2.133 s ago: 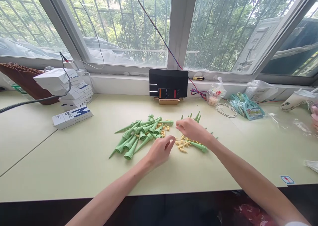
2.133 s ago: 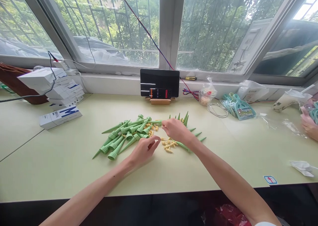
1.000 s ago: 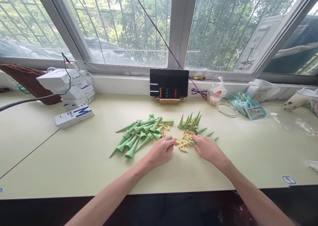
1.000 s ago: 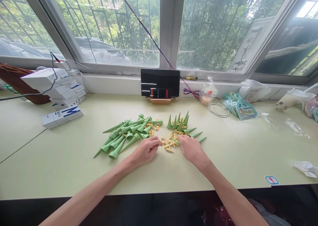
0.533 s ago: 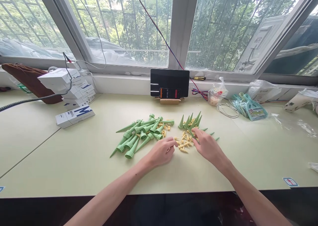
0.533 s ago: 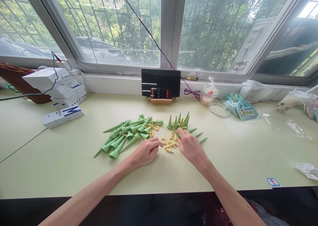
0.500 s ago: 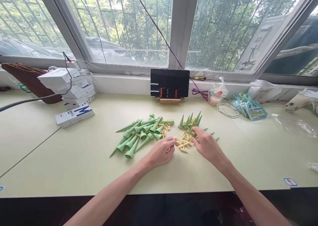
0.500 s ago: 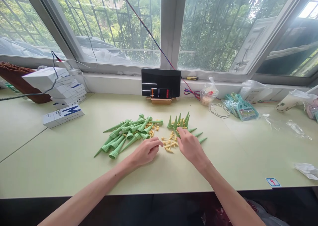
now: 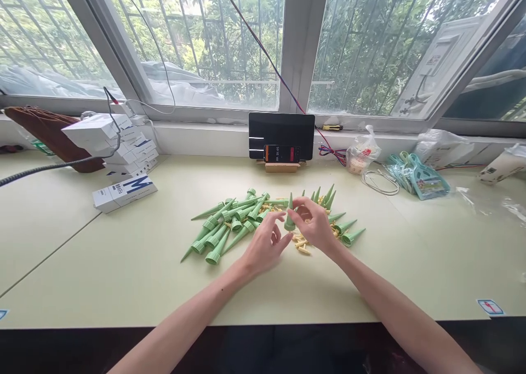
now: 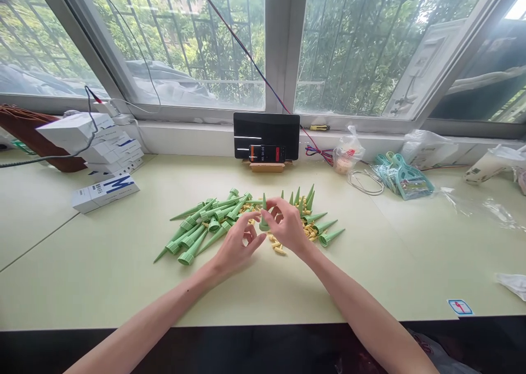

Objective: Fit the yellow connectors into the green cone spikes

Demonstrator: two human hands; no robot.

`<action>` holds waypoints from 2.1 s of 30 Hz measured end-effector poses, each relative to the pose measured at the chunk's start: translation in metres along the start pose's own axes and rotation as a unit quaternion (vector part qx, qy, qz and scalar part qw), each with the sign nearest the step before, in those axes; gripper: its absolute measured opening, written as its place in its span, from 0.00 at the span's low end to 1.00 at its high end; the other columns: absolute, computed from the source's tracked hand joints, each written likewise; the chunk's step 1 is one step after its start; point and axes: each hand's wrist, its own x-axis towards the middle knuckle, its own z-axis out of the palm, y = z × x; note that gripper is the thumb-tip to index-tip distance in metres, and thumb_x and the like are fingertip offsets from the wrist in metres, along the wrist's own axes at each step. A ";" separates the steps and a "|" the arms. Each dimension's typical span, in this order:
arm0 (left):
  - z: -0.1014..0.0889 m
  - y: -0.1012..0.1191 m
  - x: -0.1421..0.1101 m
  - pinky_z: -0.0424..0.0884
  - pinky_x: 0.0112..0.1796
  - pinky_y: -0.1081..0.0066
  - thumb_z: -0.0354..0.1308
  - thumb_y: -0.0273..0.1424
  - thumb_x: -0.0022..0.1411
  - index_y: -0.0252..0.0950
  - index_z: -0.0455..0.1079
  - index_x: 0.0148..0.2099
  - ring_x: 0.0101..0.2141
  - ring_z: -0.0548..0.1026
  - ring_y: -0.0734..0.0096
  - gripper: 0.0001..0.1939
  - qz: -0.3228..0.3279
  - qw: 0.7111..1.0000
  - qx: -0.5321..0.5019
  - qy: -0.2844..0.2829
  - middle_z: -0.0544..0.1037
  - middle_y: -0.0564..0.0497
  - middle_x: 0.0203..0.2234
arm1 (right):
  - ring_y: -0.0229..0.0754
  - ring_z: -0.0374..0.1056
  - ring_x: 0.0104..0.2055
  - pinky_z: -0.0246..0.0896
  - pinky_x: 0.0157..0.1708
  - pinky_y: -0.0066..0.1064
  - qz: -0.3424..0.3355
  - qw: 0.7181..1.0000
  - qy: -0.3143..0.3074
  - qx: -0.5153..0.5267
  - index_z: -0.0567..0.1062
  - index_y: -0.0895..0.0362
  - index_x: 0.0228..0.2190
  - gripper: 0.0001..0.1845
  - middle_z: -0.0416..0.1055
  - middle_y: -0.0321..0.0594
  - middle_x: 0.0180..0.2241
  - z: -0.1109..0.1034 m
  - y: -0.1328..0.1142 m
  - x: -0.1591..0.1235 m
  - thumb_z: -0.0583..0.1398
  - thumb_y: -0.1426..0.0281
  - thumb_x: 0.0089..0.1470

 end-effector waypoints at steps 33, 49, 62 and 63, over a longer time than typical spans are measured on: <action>-0.004 0.004 0.009 0.73 0.23 0.72 0.51 0.41 0.68 0.36 0.61 0.57 0.23 0.70 0.77 0.20 -0.141 0.966 -0.217 0.016 0.73 0.46 0.40 | 0.37 0.66 0.29 0.60 0.33 0.27 -0.003 0.980 -0.152 -0.126 0.78 0.56 0.39 0.12 0.75 0.39 0.34 -0.008 0.031 -0.010 0.55 0.77 0.60; -0.001 0.001 0.005 0.72 0.21 0.74 0.56 0.43 0.65 0.36 0.59 0.60 0.21 0.71 0.80 0.26 -0.148 0.971 -0.188 0.009 0.71 0.47 0.40 | 0.43 0.74 0.39 0.65 0.40 0.31 -0.020 0.982 -0.103 -0.159 0.77 0.58 0.39 0.13 0.78 0.44 0.38 -0.034 0.036 -0.001 0.52 0.77 0.62; -0.004 0.004 0.005 0.68 0.19 0.75 0.54 0.42 0.67 0.37 0.60 0.60 0.21 0.70 0.79 0.24 -0.144 0.973 -0.183 -0.007 0.69 0.49 0.37 | 0.40 0.71 0.35 0.60 0.34 0.27 0.012 0.939 -0.216 -0.267 0.77 0.60 0.41 0.17 0.76 0.43 0.35 -0.039 0.030 -0.001 0.51 0.83 0.59; -0.004 0.004 0.005 0.68 0.19 0.75 0.54 0.42 0.67 0.36 0.60 0.60 0.20 0.70 0.80 0.24 -0.144 0.973 -0.183 -0.008 0.69 0.49 0.37 | 0.40 0.70 0.35 0.59 0.34 0.27 0.018 0.934 -0.224 -0.277 0.77 0.60 0.41 0.17 0.75 0.43 0.34 -0.039 0.029 -0.001 0.51 0.84 0.59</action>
